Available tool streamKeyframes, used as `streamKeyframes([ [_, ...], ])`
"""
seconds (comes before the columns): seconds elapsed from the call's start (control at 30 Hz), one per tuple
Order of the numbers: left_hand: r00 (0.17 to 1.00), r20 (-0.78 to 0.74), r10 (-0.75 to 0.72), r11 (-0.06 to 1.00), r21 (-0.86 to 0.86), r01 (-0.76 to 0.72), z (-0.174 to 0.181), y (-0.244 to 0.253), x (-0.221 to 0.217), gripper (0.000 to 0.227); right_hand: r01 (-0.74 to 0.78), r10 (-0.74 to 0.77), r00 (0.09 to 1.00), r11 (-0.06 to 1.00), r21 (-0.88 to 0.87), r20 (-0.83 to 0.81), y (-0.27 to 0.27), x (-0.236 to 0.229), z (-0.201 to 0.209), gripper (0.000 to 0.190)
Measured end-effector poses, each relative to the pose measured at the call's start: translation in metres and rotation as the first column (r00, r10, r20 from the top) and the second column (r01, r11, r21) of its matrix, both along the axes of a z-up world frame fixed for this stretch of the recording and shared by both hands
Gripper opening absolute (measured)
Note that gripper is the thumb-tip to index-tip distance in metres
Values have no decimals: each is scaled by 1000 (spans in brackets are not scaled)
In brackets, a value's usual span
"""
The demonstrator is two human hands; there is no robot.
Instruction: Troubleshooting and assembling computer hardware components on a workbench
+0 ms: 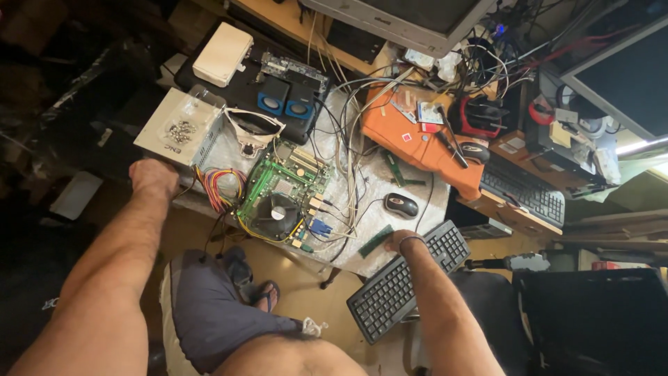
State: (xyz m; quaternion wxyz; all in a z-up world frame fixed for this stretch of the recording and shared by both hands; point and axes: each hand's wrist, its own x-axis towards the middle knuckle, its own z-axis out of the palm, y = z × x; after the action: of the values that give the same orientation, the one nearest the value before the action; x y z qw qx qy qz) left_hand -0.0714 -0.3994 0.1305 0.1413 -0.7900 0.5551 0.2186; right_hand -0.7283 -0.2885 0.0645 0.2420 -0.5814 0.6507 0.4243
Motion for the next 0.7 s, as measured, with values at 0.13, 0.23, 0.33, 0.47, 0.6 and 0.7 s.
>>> streamKeyframes([
  [0.13, 994, -86, 59, 997, -42, -63, -4, 0, 1, 51, 2, -2, 1000, 1000, -10, -5, -1, -6, -7, 64],
  [0.23, 996, 34, -88, 996, 35, 87, -12, -3, 2, 51, 10, -10, 1000, 1000, -7, 16, 3, 3, 13, 62],
  [0.33, 925, 186, -331, 939, 166, 302, -27, -3, 1, 53, -15, 15, 1000, 1000, 10, -15, -1, 6, 19, 68],
  [0.47, 897, 205, -392, 916, 180, 359, -40, -11, 8, 53, -37, 37, 999, 999, -2, -19, -7, -24, -28, 70],
  [0.6, 976, 104, -190, 981, -19, 193, -44, -17, 10, 36, -16, 15, 999, 999, 49, 30, -10, -27, -38, 65],
  [0.7, 855, 312, -414, 909, 95, 406, -43, -17, 8, 29, -70, 66, 996, 994, 83, 53, -9, -26, -40, 66],
])
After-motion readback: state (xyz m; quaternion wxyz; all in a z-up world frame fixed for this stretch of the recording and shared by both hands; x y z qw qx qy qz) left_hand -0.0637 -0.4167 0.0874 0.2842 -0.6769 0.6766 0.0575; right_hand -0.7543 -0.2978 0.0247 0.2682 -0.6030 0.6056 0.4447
